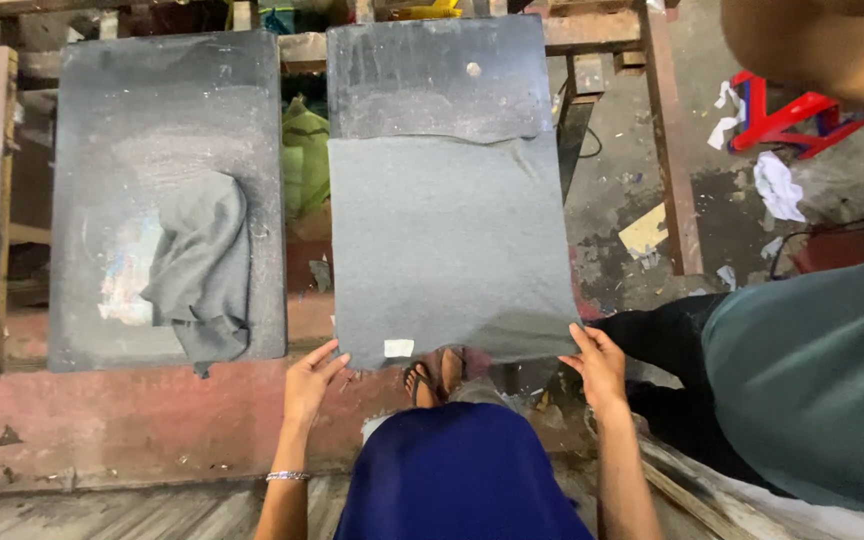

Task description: The person is rapidly placing and smoothing grey fabric panels onto a series of screen printing boards.

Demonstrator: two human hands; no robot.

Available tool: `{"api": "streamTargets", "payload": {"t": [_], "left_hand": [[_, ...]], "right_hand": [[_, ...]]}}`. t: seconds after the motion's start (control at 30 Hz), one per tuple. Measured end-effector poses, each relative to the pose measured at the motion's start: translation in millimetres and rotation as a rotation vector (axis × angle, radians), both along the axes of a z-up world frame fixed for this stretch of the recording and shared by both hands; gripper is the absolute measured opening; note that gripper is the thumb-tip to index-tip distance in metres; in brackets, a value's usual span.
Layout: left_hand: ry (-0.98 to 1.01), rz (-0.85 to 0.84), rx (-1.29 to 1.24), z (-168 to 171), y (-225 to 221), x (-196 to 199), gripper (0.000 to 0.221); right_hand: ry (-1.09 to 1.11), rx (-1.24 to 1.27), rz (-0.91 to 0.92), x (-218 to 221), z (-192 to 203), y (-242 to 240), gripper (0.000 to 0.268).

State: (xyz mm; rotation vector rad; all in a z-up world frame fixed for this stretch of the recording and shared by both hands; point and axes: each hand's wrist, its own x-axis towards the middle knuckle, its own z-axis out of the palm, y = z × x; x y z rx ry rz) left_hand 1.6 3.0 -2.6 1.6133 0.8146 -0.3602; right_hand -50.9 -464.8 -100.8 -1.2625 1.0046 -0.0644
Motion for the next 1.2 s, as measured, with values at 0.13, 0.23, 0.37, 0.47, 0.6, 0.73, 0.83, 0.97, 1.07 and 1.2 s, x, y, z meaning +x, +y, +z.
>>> {"api": "streamTargets", "payload": {"t": [0.13, 0.23, 0.37, 0.47, 0.6, 0.73, 0.83, 0.97, 1.07, 1.2], "left_hand": [[0.032, -0.085, 0.022, -5.0, 5.0, 1.7, 0.046], [0.067, -0.069, 0.015, 19.9, -0.8, 6.1, 0.049], [0.152, -0.046, -0.003, 52.5, -11.9, 14.3, 0.053], [0.16, 0.039, -0.063, 46.3, -12.7, 17.6, 0.051], [0.204, 0.063, -0.095, 45.0, -10.7, 17.6, 0.051], [0.191, 0.012, -0.046, 50.3, -6.1, 21.1, 0.05], [0.126, -0.101, 0.063, 41.3, -9.7, 9.8, 0.051], [0.149, 0.013, -0.042, 63.5, -18.2, 12.6, 0.051], [0.136, 0.025, -0.053, 57.0, -14.6, 14.0, 0.051], [0.105, 0.045, -0.075, 38.5, -12.0, 9.9, 0.051]], "right_hand": [[-0.015, -0.006, -0.014, -0.1, 4.2, 2.8, 0.035], [-0.019, 0.002, -0.003, 1.5, 17.6, 7.5, 0.033], [0.059, 0.015, 0.038, 8.8, 63.2, 21.5, 0.027], [0.065, 0.029, 0.023, 15.0, 67.0, 20.8, 0.023], [0.016, 0.022, 0.014, 4.0, 25.4, 11.0, 0.017], [0.063, 0.017, -0.02, 10.1, 35.4, 22.6, 0.025], [0.029, 0.016, 0.039, 9.8, 67.3, 22.0, 0.022], [0.077, 0.027, 0.084, 10.0, 69.3, 20.3, 0.026], [0.041, 0.037, 0.07, 10.5, 57.9, 20.1, 0.023], [0.082, 0.038, 0.07, 13.2, 83.4, 25.5, 0.029]]}}
